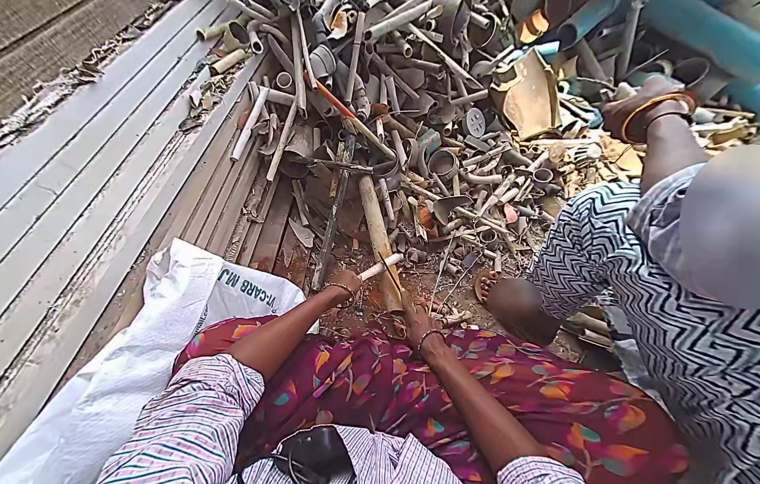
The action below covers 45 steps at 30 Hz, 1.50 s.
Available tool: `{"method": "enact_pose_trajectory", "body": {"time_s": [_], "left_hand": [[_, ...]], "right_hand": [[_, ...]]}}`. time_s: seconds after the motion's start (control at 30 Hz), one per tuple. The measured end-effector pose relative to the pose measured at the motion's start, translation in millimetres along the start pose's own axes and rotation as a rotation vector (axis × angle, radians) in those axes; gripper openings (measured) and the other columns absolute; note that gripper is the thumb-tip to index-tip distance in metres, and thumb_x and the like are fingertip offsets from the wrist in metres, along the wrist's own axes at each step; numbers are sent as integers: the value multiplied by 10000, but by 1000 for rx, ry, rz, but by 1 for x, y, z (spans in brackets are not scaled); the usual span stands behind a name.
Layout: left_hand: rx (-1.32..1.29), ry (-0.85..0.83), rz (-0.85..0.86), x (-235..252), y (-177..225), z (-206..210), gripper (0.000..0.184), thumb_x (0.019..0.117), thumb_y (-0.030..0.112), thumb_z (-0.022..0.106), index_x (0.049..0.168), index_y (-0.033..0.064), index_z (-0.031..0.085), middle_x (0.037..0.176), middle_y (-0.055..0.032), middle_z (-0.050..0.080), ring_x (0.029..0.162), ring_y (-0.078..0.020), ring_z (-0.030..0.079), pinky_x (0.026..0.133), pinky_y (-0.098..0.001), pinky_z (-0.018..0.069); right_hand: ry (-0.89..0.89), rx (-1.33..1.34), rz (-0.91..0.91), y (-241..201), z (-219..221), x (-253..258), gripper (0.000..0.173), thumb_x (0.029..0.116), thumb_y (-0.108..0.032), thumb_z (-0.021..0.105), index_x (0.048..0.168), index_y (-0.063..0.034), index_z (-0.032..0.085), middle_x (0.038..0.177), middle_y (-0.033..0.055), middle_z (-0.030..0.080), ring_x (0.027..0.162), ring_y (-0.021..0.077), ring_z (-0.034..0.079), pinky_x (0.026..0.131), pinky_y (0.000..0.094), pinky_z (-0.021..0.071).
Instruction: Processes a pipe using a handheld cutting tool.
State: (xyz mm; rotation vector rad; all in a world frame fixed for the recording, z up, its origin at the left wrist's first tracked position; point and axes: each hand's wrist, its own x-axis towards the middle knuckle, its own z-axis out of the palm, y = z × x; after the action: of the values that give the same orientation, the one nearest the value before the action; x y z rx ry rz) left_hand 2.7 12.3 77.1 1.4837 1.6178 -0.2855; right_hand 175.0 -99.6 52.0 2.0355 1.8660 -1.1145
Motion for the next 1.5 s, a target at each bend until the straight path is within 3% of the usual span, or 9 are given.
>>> {"method": "enact_pose_trajectory", "body": {"time_s": [0.23, 0.37, 0.6, 0.77, 0.87, 1.0, 1.13, 1.3, 1.5], "left_hand": [[362, 124, 58, -10, 9, 0, 408, 1110, 242, 422, 1417, -9, 519, 1326, -288, 610, 1275, -447, 578, 1044, -612, 443], [422, 145, 79, -10, 10, 1, 380, 1100, 212, 438, 1404, 1, 525, 1301, -286, 625, 1253, -453, 592, 1021, -618, 457], [443, 172, 99, -12, 11, 4, 348, 1088, 166, 456, 1380, -4, 540, 1254, -294, 644, 1212, -465, 614, 989, -622, 475], [411, 141, 70, -14, 15, 1, 369, 1093, 197, 449, 1381, -11, 548, 1312, -289, 620, 1264, -454, 584, 1034, -614, 449], [402, 147, 59, -10, 12, 3, 358, 1089, 208, 466, 1359, -5, 566, 1297, -276, 629, 1253, -441, 594, 1018, -608, 464], [390, 131, 62, -11, 14, -3, 393, 1098, 227, 451, 1390, -19, 543, 1334, -284, 607, 1286, -439, 571, 1054, -601, 441], [348, 78, 42, -10, 15, -1, 418, 1113, 251, 405, 1382, -40, 540, 1363, -284, 589, 1316, -422, 553, 1083, -588, 422], [276, 51, 57, -6, 11, -3, 407, 1107, 233, 431, 1297, -94, 582, 1311, -312, 601, 1278, -436, 568, 1075, -587, 421], [274, 38, 54, -5, 14, -6, 423, 1111, 241, 411, 1290, -101, 584, 1323, -317, 593, 1293, -433, 559, 1085, -586, 413]], "right_hand": [[9, -47, -73, -6, 0, -7, 678, 1072, -112, 448, 1666, -167, 126, 1479, 283, 489, 1196, 453, 619, 1021, 554, 476], [15, -5, 0, -1, -4, -2, 666, 1075, -130, 462, 1662, -157, 150, 1550, 263, 431, 1313, 447, 553, 1084, 550, 444], [24, 9, 51, 4, -2, 1, 715, 1062, -159, 498, 1667, -169, 118, 1513, 268, 473, 1296, 450, 564, 1055, 555, 463], [6, -3, -76, -5, 5, -9, 602, 1068, -106, 471, 1629, -82, 255, 1503, 293, 468, 1262, 465, 582, 1053, 563, 460], [9, 5, -51, 2, 3, -2, 706, 1068, -138, 469, 1667, -155, 96, 1498, 282, 482, 1279, 454, 577, 1069, 575, 447], [14, 14, -121, -6, 3, -13, 600, 1071, -108, 453, 1638, -126, 256, 1470, 285, 505, 1253, 460, 587, 1054, 560, 458], [1, 6, 69, 1, -3, -1, 744, 1062, -180, 522, 1669, -181, 92, 1547, 272, 439, 1329, 459, 540, 1071, 565, 451], [-7, -18, -4, -3, 2, -6, 656, 1062, -113, 485, 1653, -146, 203, 1524, 281, 451, 1263, 466, 578, 1046, 568, 460], [-13, -37, -70, -4, 2, -8, 677, 1069, -126, 473, 1662, -155, 147, 1495, 294, 469, 1254, 464, 585, 1054, 573, 454]]}}
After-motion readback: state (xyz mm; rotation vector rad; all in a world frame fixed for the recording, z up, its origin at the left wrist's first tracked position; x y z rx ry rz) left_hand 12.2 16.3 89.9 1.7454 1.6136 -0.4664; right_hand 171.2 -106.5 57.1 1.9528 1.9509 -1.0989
